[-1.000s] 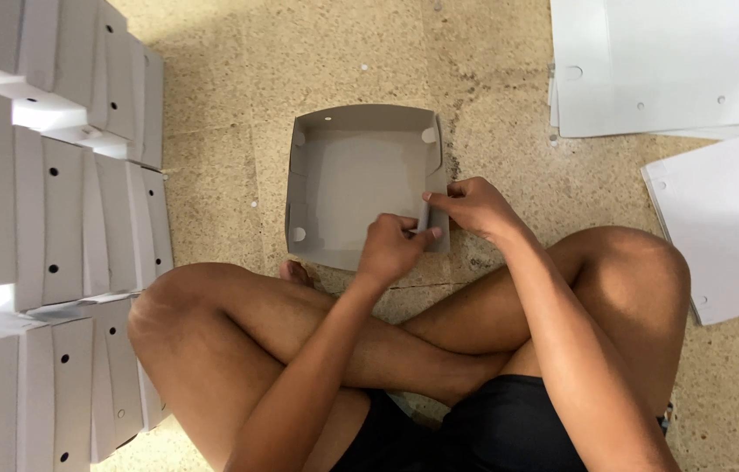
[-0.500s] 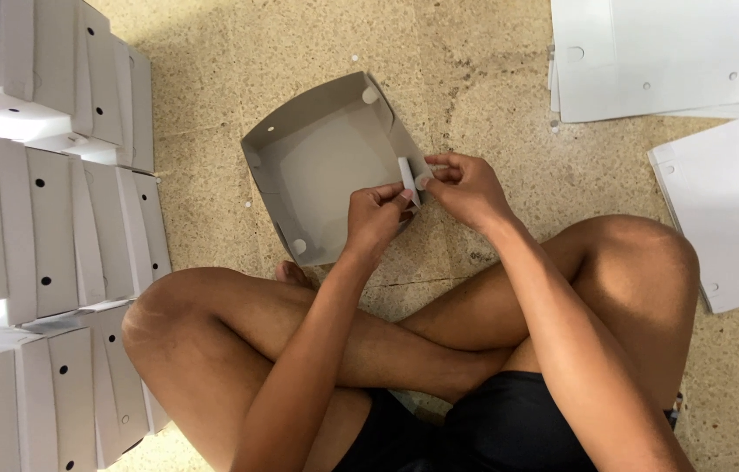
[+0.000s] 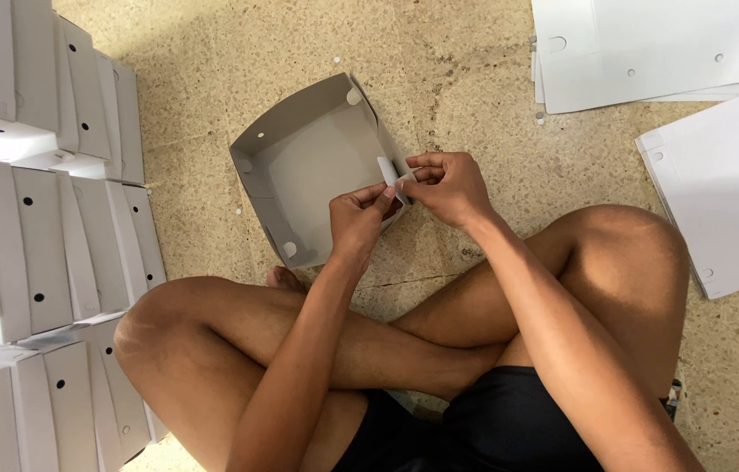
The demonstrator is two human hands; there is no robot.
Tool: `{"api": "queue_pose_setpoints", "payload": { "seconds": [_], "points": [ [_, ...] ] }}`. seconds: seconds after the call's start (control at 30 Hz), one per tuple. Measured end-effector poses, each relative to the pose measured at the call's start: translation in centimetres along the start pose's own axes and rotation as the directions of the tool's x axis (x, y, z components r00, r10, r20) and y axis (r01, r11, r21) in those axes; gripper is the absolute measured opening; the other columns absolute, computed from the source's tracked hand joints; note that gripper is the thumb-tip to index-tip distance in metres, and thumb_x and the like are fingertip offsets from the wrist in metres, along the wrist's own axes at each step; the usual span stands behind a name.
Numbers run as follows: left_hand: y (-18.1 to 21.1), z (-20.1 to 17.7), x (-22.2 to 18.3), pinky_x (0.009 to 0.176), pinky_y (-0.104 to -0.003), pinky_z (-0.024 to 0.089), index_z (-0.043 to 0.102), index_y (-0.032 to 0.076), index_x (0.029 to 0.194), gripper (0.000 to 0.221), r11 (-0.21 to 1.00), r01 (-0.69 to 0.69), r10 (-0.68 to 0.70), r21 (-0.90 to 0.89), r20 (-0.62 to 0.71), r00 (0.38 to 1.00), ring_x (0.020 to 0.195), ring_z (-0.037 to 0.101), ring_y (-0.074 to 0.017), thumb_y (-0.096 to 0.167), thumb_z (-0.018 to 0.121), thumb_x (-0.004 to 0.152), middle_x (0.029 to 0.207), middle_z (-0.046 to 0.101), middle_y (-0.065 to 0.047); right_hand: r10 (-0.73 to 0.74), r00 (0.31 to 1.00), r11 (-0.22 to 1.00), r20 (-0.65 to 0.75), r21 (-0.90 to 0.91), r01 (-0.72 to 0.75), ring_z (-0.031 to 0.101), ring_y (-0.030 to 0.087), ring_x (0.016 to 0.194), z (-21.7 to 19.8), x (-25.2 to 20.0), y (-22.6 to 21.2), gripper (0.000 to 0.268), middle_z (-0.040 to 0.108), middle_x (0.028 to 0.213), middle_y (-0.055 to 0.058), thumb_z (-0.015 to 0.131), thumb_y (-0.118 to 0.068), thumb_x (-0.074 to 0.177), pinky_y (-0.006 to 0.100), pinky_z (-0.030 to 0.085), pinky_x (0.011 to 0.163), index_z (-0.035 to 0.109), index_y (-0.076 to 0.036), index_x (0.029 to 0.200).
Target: Assembling white cardboard boxes by folding flat templates and tucking in the flaps.
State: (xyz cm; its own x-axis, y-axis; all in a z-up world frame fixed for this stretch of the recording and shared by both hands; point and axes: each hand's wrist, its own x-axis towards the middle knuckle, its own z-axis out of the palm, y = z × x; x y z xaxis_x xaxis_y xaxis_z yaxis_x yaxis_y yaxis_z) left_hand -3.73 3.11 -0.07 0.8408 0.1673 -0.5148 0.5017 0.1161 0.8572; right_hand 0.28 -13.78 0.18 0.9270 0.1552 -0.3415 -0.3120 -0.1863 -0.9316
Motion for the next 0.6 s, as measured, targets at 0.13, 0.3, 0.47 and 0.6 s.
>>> {"api": "queue_pose_setpoints", "payload": {
  "seconds": [0.13,0.3,0.47,0.6],
  "points": [
    [0.6,0.2,-0.5,0.083,-0.03,0.058,0.074,-0.004,0.113,0.026,1.0,-0.01,0.01,-0.005,-0.024,1.0,0.086,0.067,-0.0145,0.012,0.073,0.092,0.093,0.076,-0.015,0.017,1.0,0.998,0.023,0.058,-0.019,0.064,0.004,0.074,-0.3,-0.9,-1.6,0.04,0.077,0.084,0.004,0.079,-0.017,0.078,0.021,0.053,0.07,0.072,-0.001,0.113],
    [0.3,0.1,-0.8,0.082,-0.031,0.058,0.075,0.0,0.113,0.024,0.999,-0.048,0.049,0.021,-0.01,0.999,0.085,0.066,-0.0127,0.013,0.074,0.092,0.092,0.077,-0.014,-0.001,1.0,0.999,0.031,0.043,-0.001,0.067,0.005,0.072,-0.4,-0.7,-0.9,0.044,0.077,0.084,0.006,0.084,-0.021,0.076,0.022,0.055,0.071,0.072,0.0,0.112],
    [1.2,0.3,-1.0,0.084,-0.03,0.058,0.076,0.002,0.113,0.023,0.997,-0.075,0.075,0.028,0.001,0.997,0.088,0.065,-0.0126,0.012,0.073,0.093,0.094,0.077,-0.013,-0.009,1.0,0.996,0.015,0.089,0.007,0.066,0.003,0.075,0.0,-0.6,-1.0,0.04,0.077,0.084,0.004,0.083,-0.02,0.077,0.022,0.056,0.073,0.072,-0.001,0.11],
    [2.0,0.3,-1.5,0.086,-0.036,0.058,0.074,-0.001,0.116,0.024,0.998,-0.069,0.069,0.007,0.027,0.997,0.092,0.064,-0.0171,0.004,0.06,0.097,0.099,0.076,-0.017,-0.001,1.0,0.998,-0.016,0.062,0.002,0.066,0.005,0.076,0.0,-1.1,-1.0,0.037,0.077,0.085,0.003,0.082,-0.018,0.077,0.025,0.055,0.074,0.072,-0.001,0.109]
  ]
}}
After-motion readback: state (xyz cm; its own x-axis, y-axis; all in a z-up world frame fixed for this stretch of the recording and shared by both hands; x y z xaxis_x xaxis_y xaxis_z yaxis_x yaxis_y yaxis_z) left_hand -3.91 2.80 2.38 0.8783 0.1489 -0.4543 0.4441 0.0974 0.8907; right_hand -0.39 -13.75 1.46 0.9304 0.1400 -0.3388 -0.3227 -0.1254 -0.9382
